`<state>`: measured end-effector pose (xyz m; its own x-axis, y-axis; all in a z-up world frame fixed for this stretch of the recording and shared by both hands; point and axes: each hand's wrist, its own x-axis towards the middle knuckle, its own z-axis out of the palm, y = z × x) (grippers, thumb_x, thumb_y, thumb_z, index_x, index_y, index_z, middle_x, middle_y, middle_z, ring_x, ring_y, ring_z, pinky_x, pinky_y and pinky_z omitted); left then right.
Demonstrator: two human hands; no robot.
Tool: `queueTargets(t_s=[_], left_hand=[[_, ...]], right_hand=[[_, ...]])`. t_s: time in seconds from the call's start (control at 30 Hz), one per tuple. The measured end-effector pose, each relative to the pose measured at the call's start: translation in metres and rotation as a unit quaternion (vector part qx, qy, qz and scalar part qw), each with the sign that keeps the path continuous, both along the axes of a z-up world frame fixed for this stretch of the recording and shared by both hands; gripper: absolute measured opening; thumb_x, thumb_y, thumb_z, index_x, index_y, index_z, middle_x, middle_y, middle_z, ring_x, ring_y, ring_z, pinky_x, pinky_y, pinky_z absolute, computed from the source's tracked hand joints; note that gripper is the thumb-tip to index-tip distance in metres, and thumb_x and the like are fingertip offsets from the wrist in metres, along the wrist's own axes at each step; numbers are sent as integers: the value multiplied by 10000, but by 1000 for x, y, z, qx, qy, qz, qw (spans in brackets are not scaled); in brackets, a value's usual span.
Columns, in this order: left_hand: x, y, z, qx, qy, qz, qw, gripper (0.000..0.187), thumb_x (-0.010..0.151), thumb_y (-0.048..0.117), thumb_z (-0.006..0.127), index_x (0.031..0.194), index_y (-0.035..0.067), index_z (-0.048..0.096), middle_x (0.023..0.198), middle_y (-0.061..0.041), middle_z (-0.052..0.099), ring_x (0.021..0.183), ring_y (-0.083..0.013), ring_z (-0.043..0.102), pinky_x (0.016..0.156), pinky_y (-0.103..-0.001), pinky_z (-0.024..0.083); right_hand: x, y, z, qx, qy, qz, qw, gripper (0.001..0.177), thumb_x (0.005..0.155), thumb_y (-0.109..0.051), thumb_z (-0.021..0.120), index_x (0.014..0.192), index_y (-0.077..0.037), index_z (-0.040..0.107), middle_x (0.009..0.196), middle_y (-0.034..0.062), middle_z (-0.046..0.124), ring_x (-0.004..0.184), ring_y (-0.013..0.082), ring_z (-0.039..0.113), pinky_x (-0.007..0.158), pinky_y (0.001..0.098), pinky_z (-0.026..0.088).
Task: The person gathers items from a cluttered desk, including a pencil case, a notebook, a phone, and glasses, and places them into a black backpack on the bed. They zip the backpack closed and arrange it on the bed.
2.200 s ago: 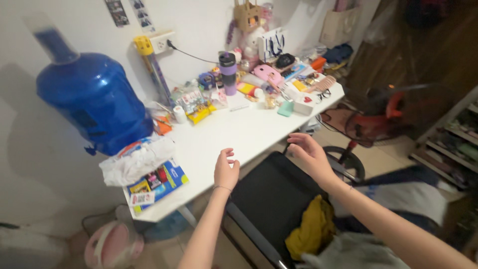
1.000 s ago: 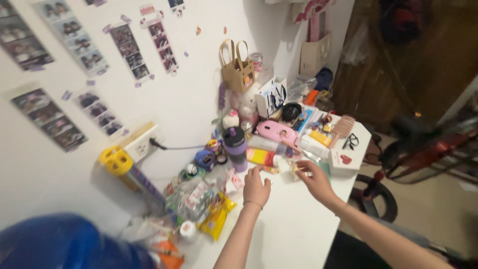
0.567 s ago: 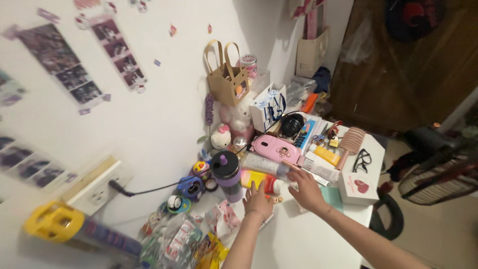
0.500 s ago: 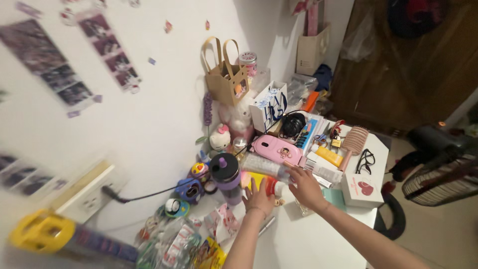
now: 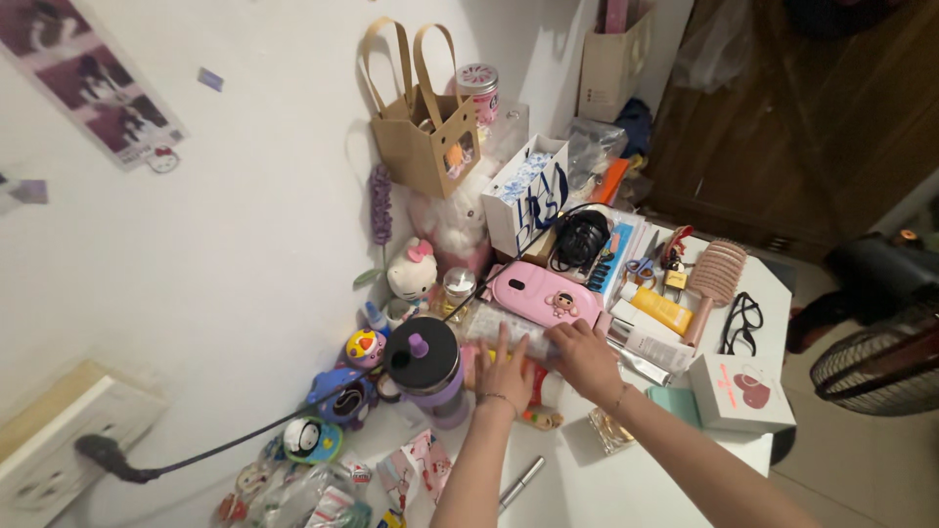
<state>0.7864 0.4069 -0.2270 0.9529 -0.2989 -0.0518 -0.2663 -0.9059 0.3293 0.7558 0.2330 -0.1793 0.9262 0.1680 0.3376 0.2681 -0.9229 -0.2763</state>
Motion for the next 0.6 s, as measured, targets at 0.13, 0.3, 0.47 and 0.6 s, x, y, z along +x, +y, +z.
queueTargets(t_s=[0.13,0.3,0.47,0.6], left_hand=[[3,1,-5,-48,-100,-3,994,610,970,364,586,1542,250,405,1683,-104,133,1520,-479,89,1205,-597,159],[-7,6,7,-32,-120,-19,992,601,923,366,635,1493,267,471,1642,-99,273,1519,-443,144,1228,-577,155],[-19,2,23,-24,-97,-16,995,675,865,373,698,1496,296,471,1583,-101,335,1504,-424,178,1209,-566,174],[-25,-5,26,-7,-113,-9,994,668,867,396,717,1479,270,480,1544,-127,366,1475,-436,229,1202,-562,197]], right_hand=[[6,-4,0,27,26,22,999,441,704,-180,818,1120,-121,683,1103,34,690,1105,275,595,913,436,489],[7,-11,5,66,37,74,994,430,704,-139,805,1112,-89,679,1062,81,690,1037,312,610,913,425,514],[-1,-16,13,85,84,91,989,399,702,-110,805,1080,-86,678,1022,90,681,1007,310,629,882,427,524],[-9,-18,20,109,91,96,985,369,728,-134,825,1065,-84,684,1010,96,677,997,305,646,858,417,538]])
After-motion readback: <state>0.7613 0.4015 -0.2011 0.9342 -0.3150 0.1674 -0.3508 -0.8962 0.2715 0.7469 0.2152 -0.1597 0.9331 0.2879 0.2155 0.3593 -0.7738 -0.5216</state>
